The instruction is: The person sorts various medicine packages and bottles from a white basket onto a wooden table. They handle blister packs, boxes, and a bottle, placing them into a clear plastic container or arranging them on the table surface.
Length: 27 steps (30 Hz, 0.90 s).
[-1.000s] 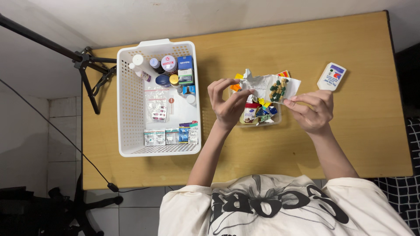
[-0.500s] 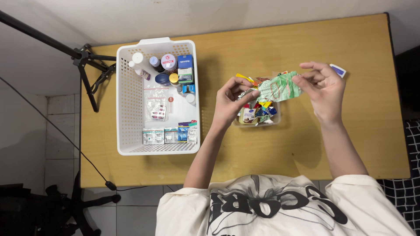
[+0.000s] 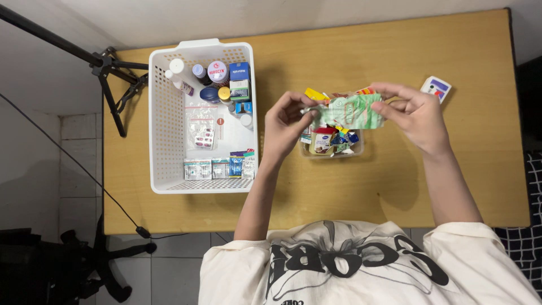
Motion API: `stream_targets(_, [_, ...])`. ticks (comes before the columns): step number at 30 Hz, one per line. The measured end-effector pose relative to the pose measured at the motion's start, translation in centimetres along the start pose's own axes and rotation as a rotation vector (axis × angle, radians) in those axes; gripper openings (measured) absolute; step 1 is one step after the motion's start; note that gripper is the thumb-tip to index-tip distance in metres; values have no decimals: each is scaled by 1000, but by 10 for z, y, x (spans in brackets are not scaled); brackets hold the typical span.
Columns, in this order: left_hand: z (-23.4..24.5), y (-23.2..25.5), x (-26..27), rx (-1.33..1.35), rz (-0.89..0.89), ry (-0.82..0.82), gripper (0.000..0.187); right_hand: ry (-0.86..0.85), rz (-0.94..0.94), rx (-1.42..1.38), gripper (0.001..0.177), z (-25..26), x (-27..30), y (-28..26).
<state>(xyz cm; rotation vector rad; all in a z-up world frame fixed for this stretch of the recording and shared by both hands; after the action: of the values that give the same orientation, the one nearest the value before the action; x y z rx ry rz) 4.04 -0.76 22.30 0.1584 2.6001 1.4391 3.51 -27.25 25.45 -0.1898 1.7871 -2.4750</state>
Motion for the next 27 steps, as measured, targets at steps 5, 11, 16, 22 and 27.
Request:
stream_targets(5, [7, 18, 4, -370, -154, 59, 18, -175, -95, -16, 28, -23, 0, 89])
stream_targets(11, [20, 7, 9, -454, -126, 106, 23, -87, -173, 909, 21, -47, 15, 206])
stream_targets(16, [24, -5, 10, -483, -117, 115, 24, 39, 83, 1054, 20, -50, 21, 204])
stream_targets(22, [32, -22, 6, -499, -131, 107, 24, 13, -47, 796, 18, -15, -8, 202])
stream_targets(27, [39, -47, -3, -513, -64, 139, 25, 190, -70, 832, 20, 30, -58, 236])
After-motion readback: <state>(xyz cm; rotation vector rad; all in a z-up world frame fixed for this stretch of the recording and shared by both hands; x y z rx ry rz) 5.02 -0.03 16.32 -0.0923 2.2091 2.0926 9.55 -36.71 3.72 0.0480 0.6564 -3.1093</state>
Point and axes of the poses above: each hand's wrist, its own x-axis away from the middle knuckle, its own z-axis out of the back of the hand, y = z × x, the point moved 4 cm from there along -x, towards the middle knuckle, and after that the axes turned 13 degrees about x, right-handed, at the moved point
